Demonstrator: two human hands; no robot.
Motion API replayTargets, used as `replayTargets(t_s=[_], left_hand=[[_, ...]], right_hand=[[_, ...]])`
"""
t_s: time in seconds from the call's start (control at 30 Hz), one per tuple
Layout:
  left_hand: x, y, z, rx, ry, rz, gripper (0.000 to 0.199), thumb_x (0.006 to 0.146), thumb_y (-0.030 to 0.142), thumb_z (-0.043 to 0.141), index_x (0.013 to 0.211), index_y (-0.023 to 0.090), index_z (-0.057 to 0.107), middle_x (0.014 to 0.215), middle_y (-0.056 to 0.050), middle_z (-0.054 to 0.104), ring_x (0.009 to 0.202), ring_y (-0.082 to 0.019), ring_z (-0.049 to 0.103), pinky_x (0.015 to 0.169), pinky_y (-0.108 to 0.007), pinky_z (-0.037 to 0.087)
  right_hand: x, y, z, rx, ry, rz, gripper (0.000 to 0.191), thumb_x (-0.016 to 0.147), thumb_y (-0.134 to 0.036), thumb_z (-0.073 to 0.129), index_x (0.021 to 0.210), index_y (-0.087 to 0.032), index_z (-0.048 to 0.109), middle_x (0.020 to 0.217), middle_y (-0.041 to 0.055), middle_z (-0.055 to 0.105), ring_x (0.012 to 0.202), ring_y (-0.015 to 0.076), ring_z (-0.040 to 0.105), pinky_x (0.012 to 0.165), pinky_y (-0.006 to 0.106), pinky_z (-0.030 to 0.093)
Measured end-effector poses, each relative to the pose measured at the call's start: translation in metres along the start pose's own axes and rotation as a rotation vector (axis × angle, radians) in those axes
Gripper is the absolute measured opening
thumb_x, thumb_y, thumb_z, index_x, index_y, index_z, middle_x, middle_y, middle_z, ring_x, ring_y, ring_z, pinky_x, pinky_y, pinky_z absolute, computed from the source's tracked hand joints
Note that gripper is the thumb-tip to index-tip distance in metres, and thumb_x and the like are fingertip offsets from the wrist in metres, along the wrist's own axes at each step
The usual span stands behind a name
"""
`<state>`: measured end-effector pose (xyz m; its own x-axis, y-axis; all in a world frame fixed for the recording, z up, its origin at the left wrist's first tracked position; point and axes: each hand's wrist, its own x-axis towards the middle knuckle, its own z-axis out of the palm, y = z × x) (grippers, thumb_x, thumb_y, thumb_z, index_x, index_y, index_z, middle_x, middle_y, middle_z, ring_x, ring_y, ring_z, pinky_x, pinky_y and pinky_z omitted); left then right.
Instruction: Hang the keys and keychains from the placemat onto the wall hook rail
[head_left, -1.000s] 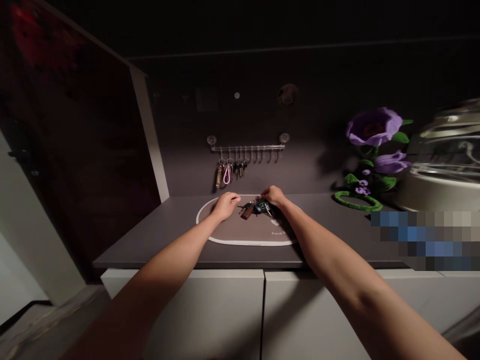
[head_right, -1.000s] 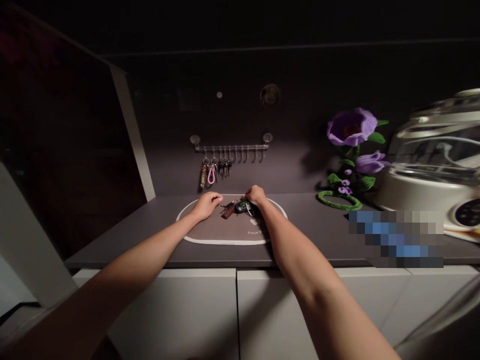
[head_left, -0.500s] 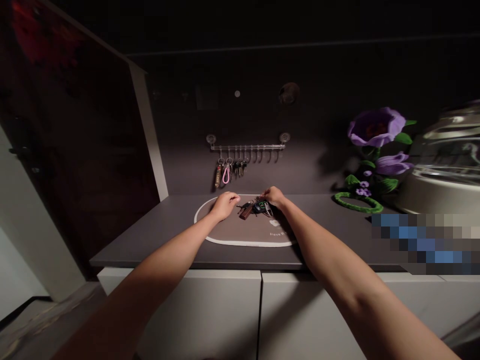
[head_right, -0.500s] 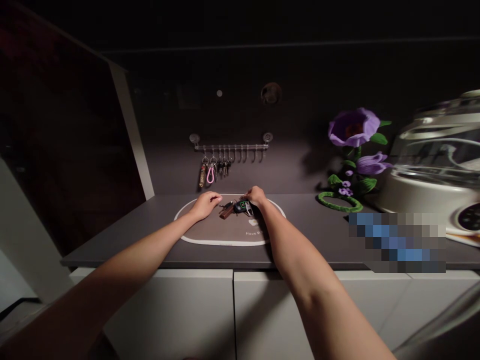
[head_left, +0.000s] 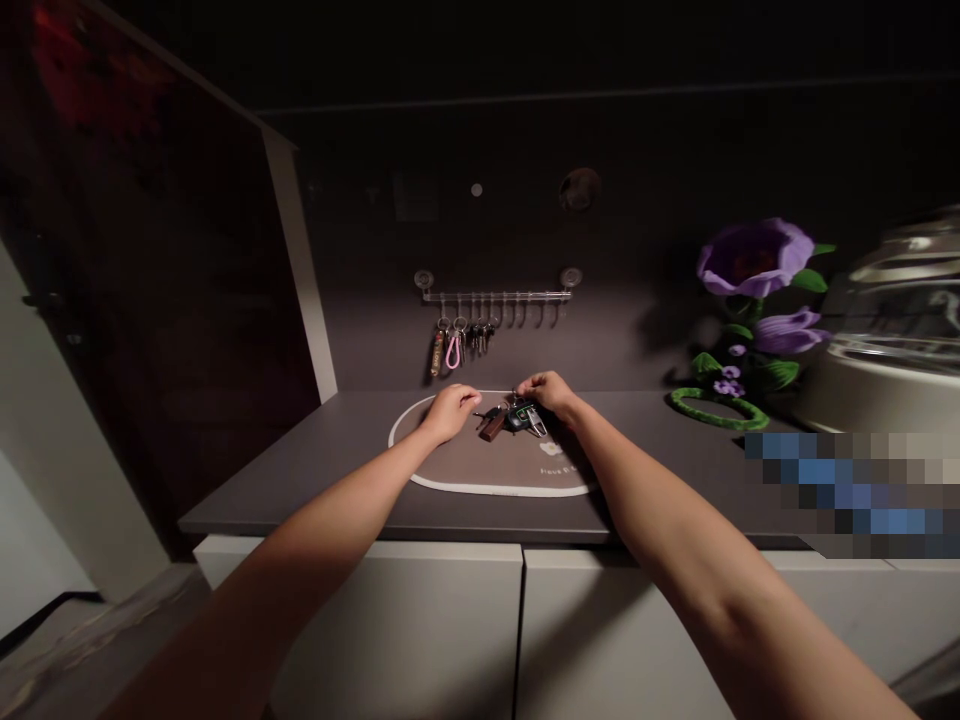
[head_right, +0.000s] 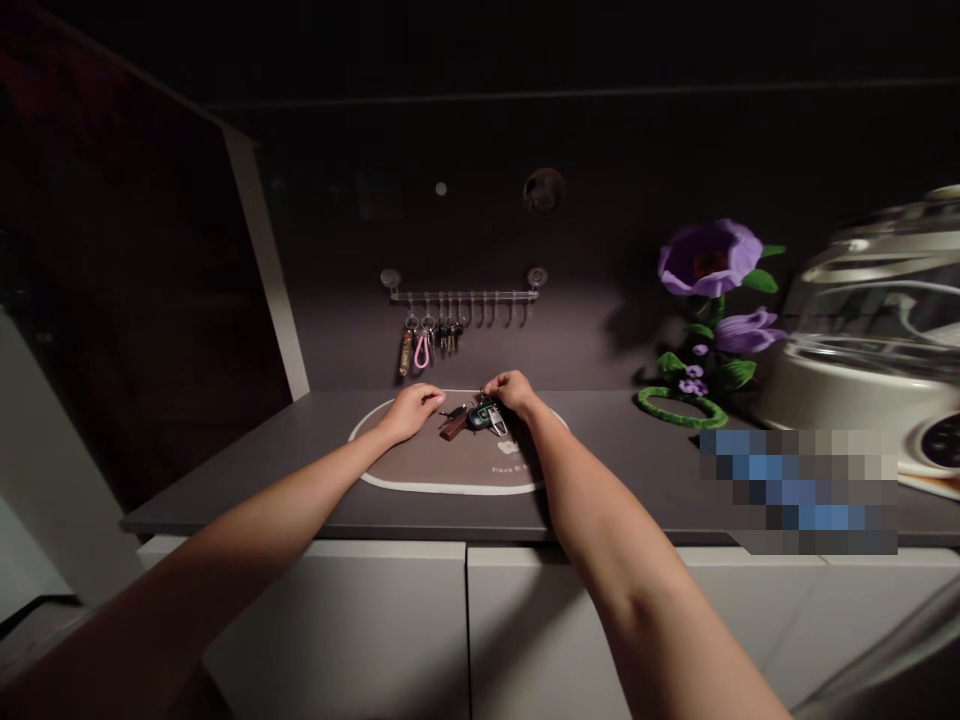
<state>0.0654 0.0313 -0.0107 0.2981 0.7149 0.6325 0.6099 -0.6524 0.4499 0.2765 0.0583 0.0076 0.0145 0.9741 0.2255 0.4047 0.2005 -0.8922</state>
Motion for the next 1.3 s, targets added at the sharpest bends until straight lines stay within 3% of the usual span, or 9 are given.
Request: replayTargets(t_s=[0.3, 0.97, 1.3], left_hand=[[0.000, -0.002, 0.000, 0.003, 0.008, 0.021, 0.020, 0.080, 0.022, 0.048, 0.082, 0.014, 0.066, 0.082, -0.006, 0.065, 0.078, -0.016, 0.056, 0.072, -0.027, 0.042], [0.001, 0.004, -0.002, -0.020, 0.035, 0.007, 0.018, 0.080, 0.020, 0.049, 0.084, 0.014, 0.066, 0.083, -0.006, 0.065, 0.077, -0.015, 0.057, 0.073, -0.027, 0.044], [0.004, 0.006, -0.001, -0.080, 0.111, -0.049, 0.017, 0.078, 0.018, 0.050, 0.086, 0.014, 0.066, 0.085, -0.006, 0.065, 0.076, -0.014, 0.057, 0.074, -0.027, 0.045]], right_hand=[[-0.002, -0.005, 0.001, 0.267, -0.083, -0.015, 0.010, 0.058, -0.019, 0.070, 0.061, -0.013, 0.062, 0.051, -0.0020, 0.057, 0.046, 0.0057, 0.045, 0.050, 0.020, 0.036], [-0.006, -0.017, 0.004, 0.300, -0.148, -0.079, 0.021, 0.057, -0.028, 0.073, 0.068, -0.013, 0.062, 0.058, -0.0022, 0.059, 0.052, 0.0054, 0.047, 0.055, 0.021, 0.037], [-0.011, -0.024, 0.003, 0.348, -0.171, -0.096, 0.025, 0.056, -0.031, 0.075, 0.068, -0.014, 0.061, 0.062, -0.0008, 0.061, 0.056, 0.0068, 0.050, 0.059, 0.022, 0.041]])
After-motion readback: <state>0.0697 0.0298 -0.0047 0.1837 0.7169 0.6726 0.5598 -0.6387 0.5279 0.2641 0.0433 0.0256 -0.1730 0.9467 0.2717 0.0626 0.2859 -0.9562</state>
